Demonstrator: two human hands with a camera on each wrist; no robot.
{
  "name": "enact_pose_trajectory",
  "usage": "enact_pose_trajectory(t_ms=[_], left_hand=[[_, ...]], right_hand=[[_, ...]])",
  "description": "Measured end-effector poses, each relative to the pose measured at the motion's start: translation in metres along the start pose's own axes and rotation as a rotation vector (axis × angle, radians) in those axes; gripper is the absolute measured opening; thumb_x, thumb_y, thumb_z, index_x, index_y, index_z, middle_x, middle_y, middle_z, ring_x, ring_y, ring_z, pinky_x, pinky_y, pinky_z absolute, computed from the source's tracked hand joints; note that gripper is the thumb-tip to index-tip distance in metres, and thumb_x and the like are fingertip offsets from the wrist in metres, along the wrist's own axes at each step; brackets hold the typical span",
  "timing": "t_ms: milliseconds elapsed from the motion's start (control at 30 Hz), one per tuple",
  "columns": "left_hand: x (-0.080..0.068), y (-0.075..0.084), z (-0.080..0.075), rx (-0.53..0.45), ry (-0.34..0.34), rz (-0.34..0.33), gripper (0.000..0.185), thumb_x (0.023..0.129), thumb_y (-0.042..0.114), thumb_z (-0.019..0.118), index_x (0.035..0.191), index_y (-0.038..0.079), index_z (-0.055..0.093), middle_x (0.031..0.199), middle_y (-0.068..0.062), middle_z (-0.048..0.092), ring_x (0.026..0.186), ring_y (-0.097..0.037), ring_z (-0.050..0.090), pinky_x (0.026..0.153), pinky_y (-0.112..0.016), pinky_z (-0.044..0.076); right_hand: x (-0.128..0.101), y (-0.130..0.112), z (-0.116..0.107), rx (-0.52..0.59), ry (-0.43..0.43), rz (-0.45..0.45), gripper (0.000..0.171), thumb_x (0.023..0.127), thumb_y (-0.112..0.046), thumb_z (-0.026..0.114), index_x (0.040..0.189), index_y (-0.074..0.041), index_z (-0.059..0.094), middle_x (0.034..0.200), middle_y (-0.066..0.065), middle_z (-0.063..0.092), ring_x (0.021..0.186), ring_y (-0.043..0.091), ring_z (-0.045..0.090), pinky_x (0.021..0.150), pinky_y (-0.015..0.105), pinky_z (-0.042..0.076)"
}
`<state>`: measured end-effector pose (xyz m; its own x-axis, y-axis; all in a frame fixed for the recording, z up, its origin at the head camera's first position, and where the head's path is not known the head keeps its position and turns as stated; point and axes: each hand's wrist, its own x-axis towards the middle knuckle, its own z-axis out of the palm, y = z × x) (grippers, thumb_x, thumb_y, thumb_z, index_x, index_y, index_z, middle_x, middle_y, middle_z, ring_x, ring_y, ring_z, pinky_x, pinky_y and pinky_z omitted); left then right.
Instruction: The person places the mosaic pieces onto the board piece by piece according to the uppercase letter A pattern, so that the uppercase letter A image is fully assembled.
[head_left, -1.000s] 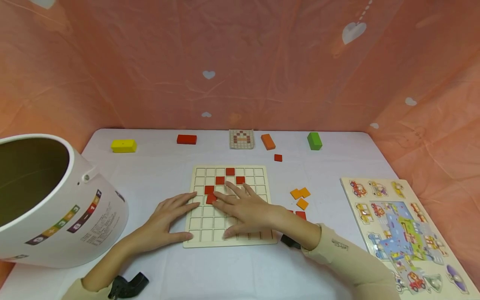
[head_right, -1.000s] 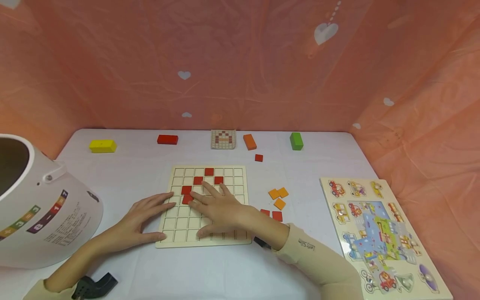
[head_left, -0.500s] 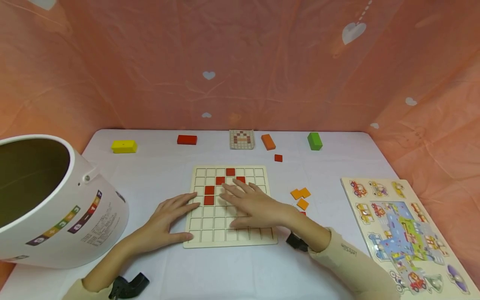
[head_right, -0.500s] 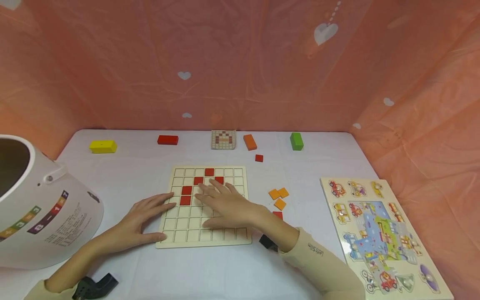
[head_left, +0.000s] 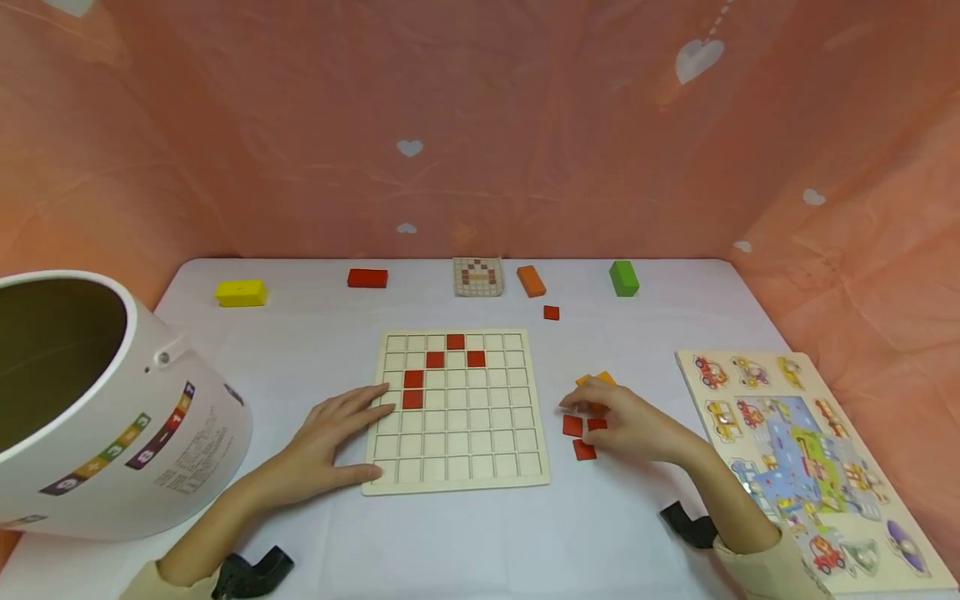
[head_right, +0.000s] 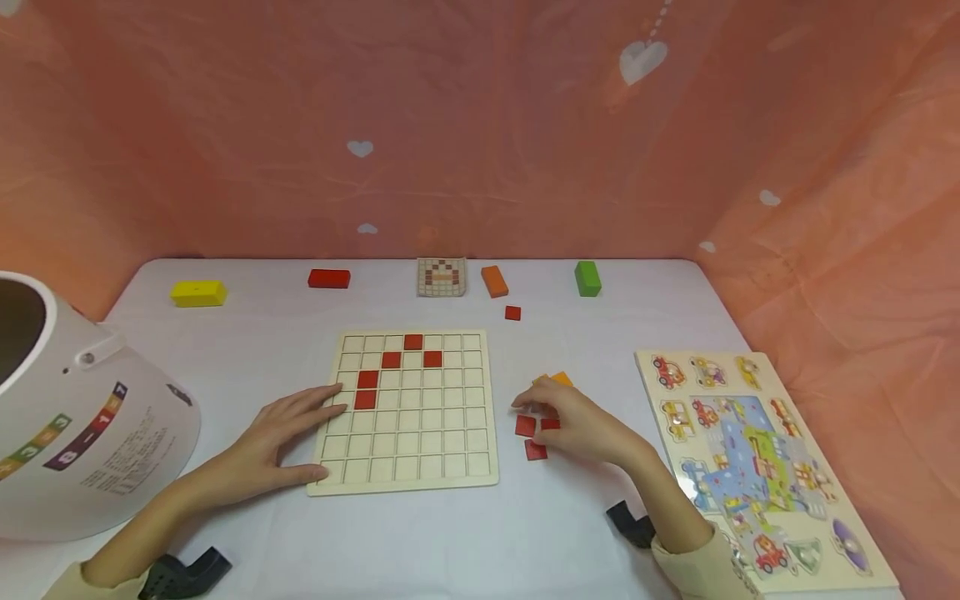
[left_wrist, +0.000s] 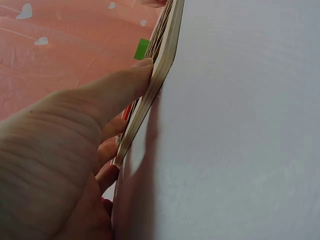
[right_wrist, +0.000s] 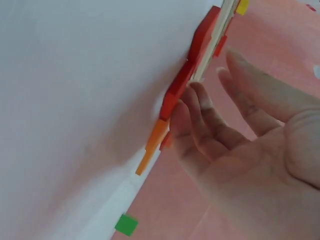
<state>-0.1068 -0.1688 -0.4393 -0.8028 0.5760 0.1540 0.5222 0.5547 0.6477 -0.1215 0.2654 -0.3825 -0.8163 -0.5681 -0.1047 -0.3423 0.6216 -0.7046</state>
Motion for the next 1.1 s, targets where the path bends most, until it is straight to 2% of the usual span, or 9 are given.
enact_pose_trajectory(t_ms=[200, 467, 700, 900, 1100], left_hand=[[0.000, 0.000, 0.000, -0.004, 0.003, 0.001, 0.071, 0.086, 0.044, 0.076, 0.146, 0.015, 0.051, 0.160, -0.008, 0.032, 0.143, -0.038, 0.026, 0.107, -0.064, 0.016], [0.000, 0.002, 0.000, 0.000, -0.005, -0.013, 0.071, 0.086, 0.044, 0.075, 0.146, 0.015, 0.051, 0.159, -0.008, 0.032, 0.143, -0.039, 0.026, 0.107, -0.065, 0.016], [0.000, 0.002, 0.000, 0.003, -0.004, -0.015, 0.071, 0.086, 0.044, 0.076, 0.146, 0.014, 0.052, 0.159, -0.009, 0.033, 0.143, -0.040, 0.025, 0.107, -0.066, 0.015], [-0.001, 0.002, 0.000, 0.004, -0.002, -0.008, 0.071, 0.086, 0.044, 0.075, 0.146, 0.015, 0.051, 0.159, -0.009, 0.033, 0.143, -0.039, 0.026, 0.107, -0.065, 0.016], [0.000, 0.002, 0.000, -0.002, -0.009, -0.014, 0.072, 0.086, 0.044, 0.075, 0.146, 0.015, 0.051, 0.160, -0.008, 0.032, 0.143, -0.039, 0.025, 0.107, -0.066, 0.015]], right_hand=[[0.007, 0.001, 0.009, -0.016, 0.031, -0.025, 0.031, 0.087, 0.007, 0.070, 0.115, -0.006, 0.068, 0.101, -0.002, 0.062, 0.099, 0.017, 0.058, 0.088, 0.030, 0.051], [0.011, -0.003, 0.014, -0.108, 0.057, 0.005, 0.029, 0.082, 0.007, 0.075, 0.109, -0.002, 0.068, 0.098, -0.001, 0.061, 0.091, 0.015, 0.058, 0.082, 0.029, 0.053], [0.010, -0.005, 0.013, -0.072, 0.052, 0.029, 0.023, 0.081, 0.007, 0.076, 0.098, -0.004, 0.066, 0.096, -0.001, 0.059, 0.088, 0.016, 0.058, 0.081, 0.029, 0.053], [0.010, -0.004, 0.012, -0.028, 0.056, 0.054, 0.029, 0.082, 0.005, 0.077, 0.108, 0.000, 0.066, 0.097, 0.000, 0.060, 0.086, 0.017, 0.054, 0.077, 0.027, 0.051], [0.009, -0.003, 0.011, -0.015, 0.035, 0.067, 0.023, 0.078, 0.003, 0.081, 0.096, -0.003, 0.067, 0.091, 0.000, 0.062, 0.082, 0.015, 0.057, 0.074, 0.025, 0.052]])
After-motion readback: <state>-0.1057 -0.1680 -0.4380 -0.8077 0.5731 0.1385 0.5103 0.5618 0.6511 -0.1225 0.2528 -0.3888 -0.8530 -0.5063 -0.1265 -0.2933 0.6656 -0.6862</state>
